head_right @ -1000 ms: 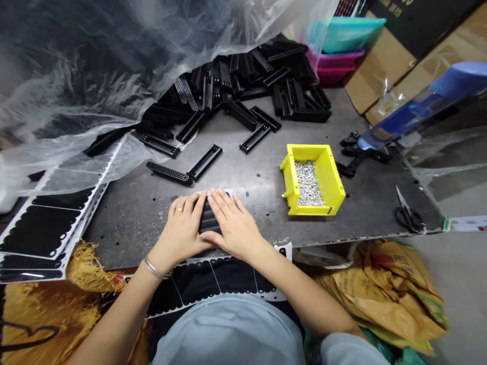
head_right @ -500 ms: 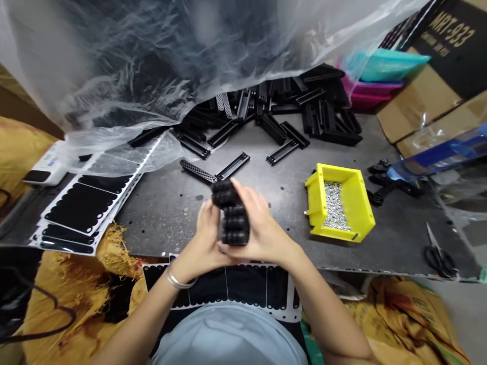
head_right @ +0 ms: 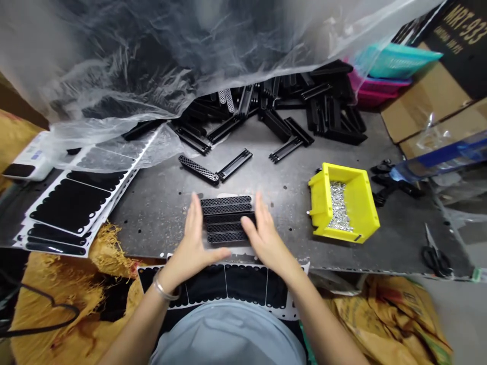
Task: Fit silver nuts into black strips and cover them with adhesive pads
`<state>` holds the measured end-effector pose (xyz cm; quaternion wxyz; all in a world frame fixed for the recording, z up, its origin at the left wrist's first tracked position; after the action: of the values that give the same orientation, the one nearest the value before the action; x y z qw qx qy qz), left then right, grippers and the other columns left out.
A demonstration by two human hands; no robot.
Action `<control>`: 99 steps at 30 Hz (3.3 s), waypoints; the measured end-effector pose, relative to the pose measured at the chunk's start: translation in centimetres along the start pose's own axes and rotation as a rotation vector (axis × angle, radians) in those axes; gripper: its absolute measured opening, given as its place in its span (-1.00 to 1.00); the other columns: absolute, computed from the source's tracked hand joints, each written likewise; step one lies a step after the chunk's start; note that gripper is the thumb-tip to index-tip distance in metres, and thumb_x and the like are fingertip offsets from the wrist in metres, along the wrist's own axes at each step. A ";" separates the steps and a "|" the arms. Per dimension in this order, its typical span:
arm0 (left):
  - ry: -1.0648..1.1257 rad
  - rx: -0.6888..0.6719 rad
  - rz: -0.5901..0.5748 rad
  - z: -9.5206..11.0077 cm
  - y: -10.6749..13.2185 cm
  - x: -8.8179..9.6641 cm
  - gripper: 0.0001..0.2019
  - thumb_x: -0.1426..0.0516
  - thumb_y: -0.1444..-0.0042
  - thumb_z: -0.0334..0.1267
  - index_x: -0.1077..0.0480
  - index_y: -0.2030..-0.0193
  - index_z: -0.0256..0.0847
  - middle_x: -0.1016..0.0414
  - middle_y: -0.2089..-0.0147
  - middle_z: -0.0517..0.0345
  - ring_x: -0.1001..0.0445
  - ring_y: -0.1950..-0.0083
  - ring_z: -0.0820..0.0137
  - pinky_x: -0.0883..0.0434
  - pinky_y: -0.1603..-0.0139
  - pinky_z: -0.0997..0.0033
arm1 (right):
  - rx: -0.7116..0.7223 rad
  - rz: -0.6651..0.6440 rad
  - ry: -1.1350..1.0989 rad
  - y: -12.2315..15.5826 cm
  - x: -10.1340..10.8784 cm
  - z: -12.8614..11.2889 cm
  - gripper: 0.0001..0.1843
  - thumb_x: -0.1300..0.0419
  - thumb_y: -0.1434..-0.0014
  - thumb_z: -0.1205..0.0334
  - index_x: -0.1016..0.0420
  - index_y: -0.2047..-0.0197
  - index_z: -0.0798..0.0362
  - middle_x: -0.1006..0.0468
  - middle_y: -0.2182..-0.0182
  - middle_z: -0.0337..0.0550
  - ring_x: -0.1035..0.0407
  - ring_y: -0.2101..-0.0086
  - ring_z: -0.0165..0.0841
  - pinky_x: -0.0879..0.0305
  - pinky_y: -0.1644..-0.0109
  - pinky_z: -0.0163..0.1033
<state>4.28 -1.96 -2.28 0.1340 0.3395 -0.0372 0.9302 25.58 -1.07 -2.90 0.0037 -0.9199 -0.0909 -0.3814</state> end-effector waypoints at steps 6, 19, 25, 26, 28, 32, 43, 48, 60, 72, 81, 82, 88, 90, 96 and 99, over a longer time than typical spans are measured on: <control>-0.221 -0.110 0.003 0.9 -0.7 -1.3 0.24 -0.25 -0.20 0.22 0.68 -0.57 -0.06 0.65 -0.63 -0.34 0.46 -0.64 -0.17 0.10 -0.52 -0.45 | 0.010 0.021 -0.173 -1.1 -1.7 -0.3 -0.26 0.14 -0.52 -0.02 0.36 -0.61 -0.06 0.09 -0.56 0.05 0.09 -0.50 -0.12 0.00 -0.53 0.23; -0.363 -0.305 0.084 1.6 -0.6 -1.6 0.15 -0.25 -0.22 0.16 0.47 -0.61 -0.16 0.28 -0.64 -0.33 0.31 -0.64 -0.13 0.00 -0.55 -0.34 | -0.027 0.249 -0.347 -1.9 1.8 0.3 -0.45 -0.29 -0.30 0.08 -0.30 -0.29 -0.04 -0.54 0.29 -0.24 -0.45 0.35 -0.33 -0.43 0.08 -0.10; -0.307 -0.339 0.077 1.9 -0.6 -1.8 0.09 -0.24 -0.28 0.08 0.47 -0.61 -0.14 0.28 -0.64 -0.29 0.37 -0.65 -0.06 0.03 -0.56 -0.32 | -0.021 0.148 -0.442 -2.3 1.4 0.8 -0.43 -0.29 -0.30 0.07 -0.28 -0.31 -0.03 -0.54 0.27 -0.22 -0.46 0.32 -0.32 -0.42 0.09 -0.10; -0.322 -0.347 0.078 2.0 -0.6 -2.0 0.08 -0.23 -0.28 0.08 0.45 -0.62 -0.15 0.26 -0.64 -0.29 0.38 -0.65 -0.07 0.04 -0.56 -0.33 | -0.022 0.157 -0.439 -2.4 1.4 0.9 -0.45 -0.28 -0.31 0.07 -0.29 -0.30 -0.03 -0.54 0.28 -0.22 -0.46 0.32 -0.32 -0.42 0.09 -0.09; -0.373 -0.351 0.090 2.2 -0.6 -2.3 0.08 -0.24 -0.26 0.10 0.40 -0.62 -0.19 0.17 -0.63 -0.29 0.36 -0.65 -0.10 0.07 -0.57 -0.34 | -0.019 0.204 -0.393 -2.3 1.6 1.0 -0.49 -0.26 -0.32 0.05 -0.33 -0.27 -0.02 -0.54 0.28 -0.21 -0.46 0.32 -0.31 -0.44 0.07 -0.07; -0.443 -0.330 0.108 2.6 -0.6 -2.1 -0.02 -0.22 -0.31 0.02 0.30 -0.62 -0.21 0.03 -0.60 -0.27 0.17 -0.64 -0.09 0.08 -0.58 -0.28 | 0.073 0.207 -0.204 -1.3 3.0 0.4 -0.37 -0.29 -0.30 -0.05 -0.28 -0.35 -0.11 -0.48 -0.06 0.00 -0.51 0.08 -0.19 -0.44 -0.15 0.09; -0.299 -0.327 -0.092 1.8 -3.8 -1.1 0.37 -0.44 0.12 0.17 0.33 -0.60 -0.25 -0.21 -0.40 -0.31 -0.17 -0.46 -0.18 0.13 -0.56 -0.37 | 0.200 -0.158 0.092 1.5 3.2 -0.9 0.16 -0.34 -0.23 -0.03 0.42 -0.59 -0.28 0.12 -0.55 0.01 0.12 -0.49 0.09 -0.02 -0.47 0.36; -0.153 -0.170 0.051 0.4 -0.3 3.9 0.04 -0.31 -0.08 0.27 0.04 -0.54 -0.11 -0.21 -0.44 -0.23 -0.21 -0.45 -0.06 -0.16 -0.46 -0.21 | 0.188 0.060 0.002 5.0 4.6 -1.4 -0.29 -0.28 -0.33 0.05 -0.14 -0.45 -0.24 -0.31 -0.35 -0.01 -0.23 -0.34 -0.03 -0.22 -0.38 0.21; -0.216 -0.022 0.049 -1.7 6.9 3.9 -0.88 -0.15 -0.40 -0.20 -0.47 0.02 -0.12 -0.53 0.16 0.14 -0.44 0.08 0.26 -0.34 -0.02 0.19 | 0.477 -0.022 0.140 6.6 -2.3 -6.3 -0.79 -0.11 -0.46 0.26 -0.54 -0.06 0.03 -0.63 0.15 -0.06 -0.47 0.16 -0.22 -0.34 0.11 -0.10; 0.595 -0.034 0.206 6.4 2.7 2.4 -0.85 -0.36 -0.18 -0.19 -0.54 0.19 -0.17 -0.58 0.21 0.14 -0.56 0.18 0.36 -0.50 0.09 0.37 | 0.491 0.450 0.410 8.1 9.7 -9.0 -0.32 -0.15 -0.34 0.47 -0.33 -0.39 -0.36 -0.64 0.00 -0.18 -0.52 0.02 -0.12 -0.25 -0.18 0.12; 0.952 0.433 0.024 2.7 5.0 -2.3 -0.55 -0.34 -0.14 0.05 -0.22 0.43 -0.18 -0.18 0.51 0.36 -0.12 0.50 0.55 -0.15 0.47 0.57 | 0.456 0.206 0.074 6.8 3.2 -7.7 -0.38 -0.26 -0.36 0.28 -0.29 -0.42 -0.25 -0.56 0.11 -0.06 -0.48 0.16 -0.15 -0.42 0.10 0.00; 0.936 0.443 0.004 2.5 5.5 -2.5 -0.54 -0.33 -0.15 0.06 -0.22 0.44 -0.18 -0.18 0.51 0.36 -0.11 0.49 0.55 -0.14 0.47 0.56 | 0.433 0.168 -0.037 7.0 2.2 -7.5 -0.39 -0.26 -0.35 0.29 -0.31 -0.41 -0.25 -0.55 0.10 -0.05 -0.49 0.15 -0.15 -0.47 0.10 -0.01; 0.635 0.474 0.125 0.3 6.5 -1.0 -0.62 -0.26 -0.22 0.02 -0.27 0.41 -0.16 -0.25 0.50 0.33 -0.23 0.46 0.48 -0.25 0.42 0.52 | 0.352 0.002 -0.646 9.0 1.8 -7.0 -0.77 -0.27 -0.30 0.37 -0.59 0.07 -0.18 -0.54 0.21 -0.14 -0.57 0.18 -0.22 -0.60 0.11 -0.08; 0.467 0.394 0.115 -0.3 6.2 0.0 -0.73 -0.24 -0.26 -0.04 -0.39 0.34 -0.16 -0.45 0.39 0.25 -0.42 0.34 0.41 -0.37 0.27 0.48 | 0.280 -0.096 -0.887 8.9 2.8 -6.4 -0.92 -0.25 -0.35 0.27 -0.52 0.17 -0.14 -0.52 0.18 -0.15 -0.60 0.26 -0.28 -0.63 0.13 -0.08; 0.315 0.180 -0.120 -0.3 5.4 1.1 -0.79 -0.16 -0.35 -0.12 -0.53 0.26 -0.13 -0.60 0.29 0.20 -0.54 0.25 0.37 -0.44 0.12 0.43 | 0.249 0.045 -0.410 4.4 3.5 -5.9 -0.69 -0.26 -0.34 0.31 -0.50 -0.12 -0.15 -0.47 0.12 -0.12 -0.50 0.21 -0.33 -0.54 0.18 -0.18; 0.346 0.203 0.021 -0.6 5.0 2.1 -0.82 -0.20 -0.32 -0.13 -0.52 0.26 -0.15 -0.61 0.25 0.16 -0.56 0.18 0.35 -0.46 0.07 0.41 | 0.472 0.067 -0.038 2.8 1.2 -7.5 -0.56 -0.14 -0.41 0.38 -0.43 -0.30 -0.07 -0.55 0.07 -0.04 -0.49 0.12 -0.28 -0.51 0.05 -0.12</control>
<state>1.01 -6.24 -1.32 0.0939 0.1860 0.0767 0.9750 21.67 -4.14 3.43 0.2296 -0.9031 -0.1472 -0.3316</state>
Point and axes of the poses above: each hand's wrist, its own y-axis away from the middle knuckle, its own x-axis out of the back of the hand, z = x × y, the point moved 6 cm from there along -y, towards the middle knuckle
